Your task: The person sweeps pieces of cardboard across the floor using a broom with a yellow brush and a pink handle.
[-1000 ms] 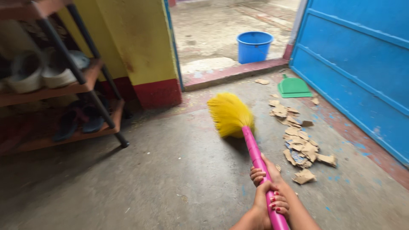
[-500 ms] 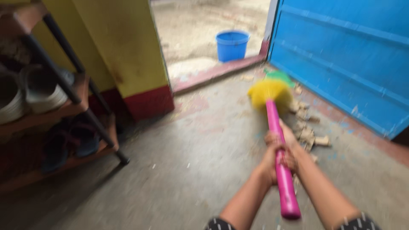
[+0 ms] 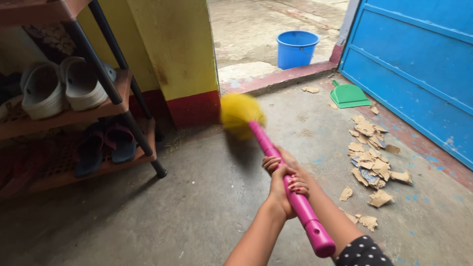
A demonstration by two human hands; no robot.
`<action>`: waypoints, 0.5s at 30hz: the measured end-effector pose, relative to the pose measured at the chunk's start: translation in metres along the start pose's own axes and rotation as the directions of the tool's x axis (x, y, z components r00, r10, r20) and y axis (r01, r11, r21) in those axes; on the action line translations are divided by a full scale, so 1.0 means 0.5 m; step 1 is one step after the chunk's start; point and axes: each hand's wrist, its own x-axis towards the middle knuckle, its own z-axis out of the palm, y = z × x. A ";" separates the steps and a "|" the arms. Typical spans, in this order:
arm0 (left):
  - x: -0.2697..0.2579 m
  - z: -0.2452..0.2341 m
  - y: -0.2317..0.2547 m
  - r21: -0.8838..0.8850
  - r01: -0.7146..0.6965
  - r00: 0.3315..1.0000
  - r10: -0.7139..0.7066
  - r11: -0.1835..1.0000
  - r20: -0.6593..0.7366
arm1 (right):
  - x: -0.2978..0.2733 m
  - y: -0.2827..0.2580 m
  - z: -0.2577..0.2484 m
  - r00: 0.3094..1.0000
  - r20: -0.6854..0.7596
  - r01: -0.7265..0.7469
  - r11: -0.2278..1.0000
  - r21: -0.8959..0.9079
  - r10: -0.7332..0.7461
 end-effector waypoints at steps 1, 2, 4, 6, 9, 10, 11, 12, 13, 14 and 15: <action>0.002 -0.005 0.001 -0.031 -0.022 1.000 0.022 0.999 -0.009 | 0.006 -0.001 -0.019 1.000 0.001 -0.010 1.000 -0.002 0.010; 0.010 -0.004 0.005 -0.055 -0.045 0.999 0.045 0.997 -0.015 | 0.015 -0.003 -0.037 0.998 -0.018 -0.055 0.996 0.069 0.056; 0.029 -0.008 0.004 -0.057 -0.041 0.998 0.039 0.998 -0.045 | 0.013 -0.030 -0.068 0.993 -0.036 -0.105 0.985 0.140 0.111; 0.057 -0.018 -0.013 -0.068 -0.030 0.997 0.025 0.997 -0.077 | -0.007 -0.066 -0.101 1.000 -0.019 0.016 0.998 0.053 -0.015; 0.127 -0.019 -0.053 -0.023 -0.009 0.997 0.008 1.000 -0.071 | -0.075 -0.125 -0.144 0.995 -0.005 0.097 0.995 0.002 -0.097; 0.151 -0.022 -0.069 -0.053 0.049 0.998 -0.051 0.997 -0.040 | -0.104 -0.140 -0.160 0.995 -0.005 0.101 0.995 0.001 -0.101; 0.175 -0.025 -0.083 -0.081 0.109 0.994 -0.110 0.991 -0.007 | -0.135 -0.152 -0.174 0.992 -0.015 0.123 0.992 0.008 -0.123; 0.199 -0.026 -0.097 -0.077 0.116 0.993 -0.116 0.990 -0.006 | -0.168 -0.168 -0.182 0.989 -0.023 0.150 0.989 0.014 -0.149; 0.220 -0.025 -0.111 -0.075 0.142 0.989 -0.139 0.987 0.039 | -0.199 -0.186 -0.184 0.987 -0.023 0.157 0.987 0.012 -0.157; 0.236 -0.027 -0.123 -0.073 0.168 0.984 -0.162 0.983 0.080 | -0.224 -0.197 -0.184 0.985 -0.028 0.169 0.985 0.033 -0.168; 0.250 -0.024 -0.133 -0.070 0.174 0.982 -0.169 0.982 0.078 | -0.245 -0.200 -0.181 0.983 -0.033 0.181 0.982 0.055 -0.179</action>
